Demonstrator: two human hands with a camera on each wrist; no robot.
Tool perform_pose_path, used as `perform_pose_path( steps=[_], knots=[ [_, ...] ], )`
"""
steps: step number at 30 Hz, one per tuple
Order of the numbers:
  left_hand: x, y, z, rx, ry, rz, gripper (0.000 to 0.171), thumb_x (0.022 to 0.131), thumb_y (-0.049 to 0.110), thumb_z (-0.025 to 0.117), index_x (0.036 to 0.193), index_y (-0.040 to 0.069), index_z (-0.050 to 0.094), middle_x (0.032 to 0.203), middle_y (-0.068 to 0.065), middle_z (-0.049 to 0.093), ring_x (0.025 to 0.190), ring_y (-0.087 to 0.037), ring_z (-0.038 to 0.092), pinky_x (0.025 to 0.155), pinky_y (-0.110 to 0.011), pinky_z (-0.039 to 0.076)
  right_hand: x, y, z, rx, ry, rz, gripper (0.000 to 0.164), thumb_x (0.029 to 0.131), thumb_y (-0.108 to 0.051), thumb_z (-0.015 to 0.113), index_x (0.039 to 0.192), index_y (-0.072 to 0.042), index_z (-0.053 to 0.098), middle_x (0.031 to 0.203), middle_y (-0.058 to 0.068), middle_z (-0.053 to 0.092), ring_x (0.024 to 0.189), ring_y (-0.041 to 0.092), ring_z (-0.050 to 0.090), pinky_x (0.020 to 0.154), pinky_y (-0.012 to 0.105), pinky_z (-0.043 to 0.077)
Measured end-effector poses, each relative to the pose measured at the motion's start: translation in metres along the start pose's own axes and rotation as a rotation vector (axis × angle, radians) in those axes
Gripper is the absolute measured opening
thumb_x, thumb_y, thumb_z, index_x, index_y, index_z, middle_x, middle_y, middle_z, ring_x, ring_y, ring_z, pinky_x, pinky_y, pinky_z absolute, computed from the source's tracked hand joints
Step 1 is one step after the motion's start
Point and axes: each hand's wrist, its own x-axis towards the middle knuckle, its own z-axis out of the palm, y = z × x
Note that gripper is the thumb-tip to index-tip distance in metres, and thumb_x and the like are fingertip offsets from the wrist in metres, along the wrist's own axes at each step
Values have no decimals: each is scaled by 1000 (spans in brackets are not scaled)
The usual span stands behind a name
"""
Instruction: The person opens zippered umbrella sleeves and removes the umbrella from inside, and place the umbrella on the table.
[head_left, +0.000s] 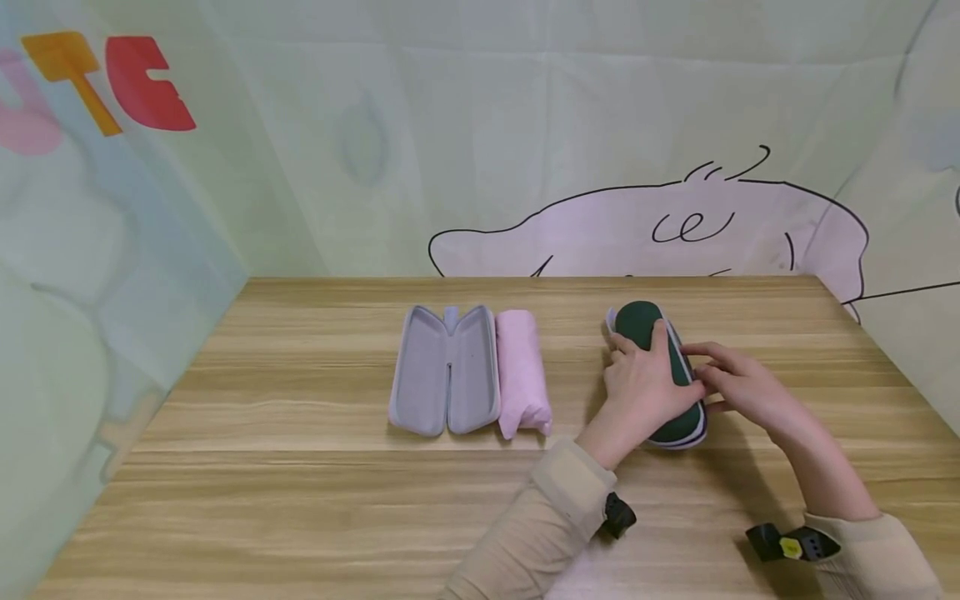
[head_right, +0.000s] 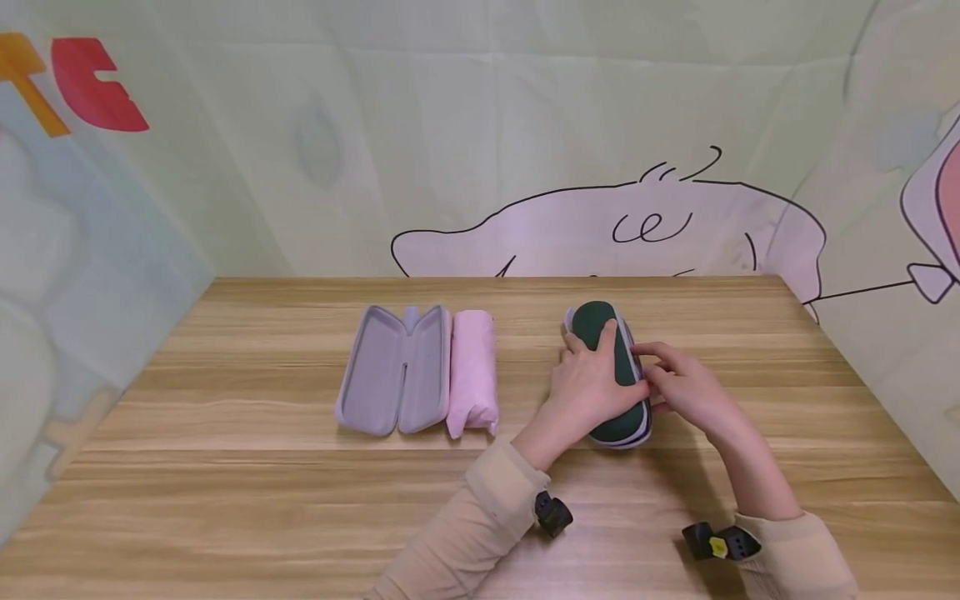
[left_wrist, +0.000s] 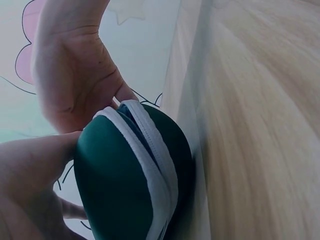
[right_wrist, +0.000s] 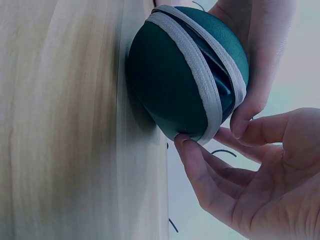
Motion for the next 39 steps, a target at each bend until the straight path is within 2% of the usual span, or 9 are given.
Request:
perform_pose_path(
  steps=[6,12,18,30,35,39],
  knots=[
    [0,-1,-4,-8,-12,-6,92,77,72,58,152,34,21,150,-22,37,125,-28,53,84,-32,51,0,0,1,10,-8,-5,46,104,-15,31,145,4,32,116,28,59,90,12,63,78,41,58],
    [1,-3,-7,-6,-34,-1,88,78,70,59,151,35,24,149,-23,37,120,-28,57,87,-32,51,1,0,2,-2,-23,-3,48,105,-19,30,146,6,30,127,33,52,100,24,64,79,42,57],
    [1,-4,-9,-7,-48,17,86,79,66,61,150,34,26,149,-23,37,119,-28,57,86,-32,52,2,2,4,-14,-36,-13,48,106,-18,27,145,8,29,130,36,49,104,31,62,80,45,57],
    [1,-7,-12,-37,-63,21,84,80,64,62,150,35,25,149,-22,37,119,-27,58,86,-32,52,3,3,5,-32,-32,6,48,106,-19,28,146,7,28,129,36,48,102,30,62,80,45,56],
    [4,-11,-14,-59,-46,25,82,82,60,62,150,33,26,149,-23,36,118,-30,57,85,-33,53,3,4,6,-41,-18,2,48,105,-22,31,145,5,32,128,34,49,97,25,61,77,41,57],
    [6,-16,-17,-82,-31,23,80,84,57,62,151,31,25,150,-22,36,116,-30,57,83,-34,53,2,3,7,-44,-8,-10,49,104,-25,36,144,4,34,132,36,46,99,29,61,76,40,57]
  ],
)
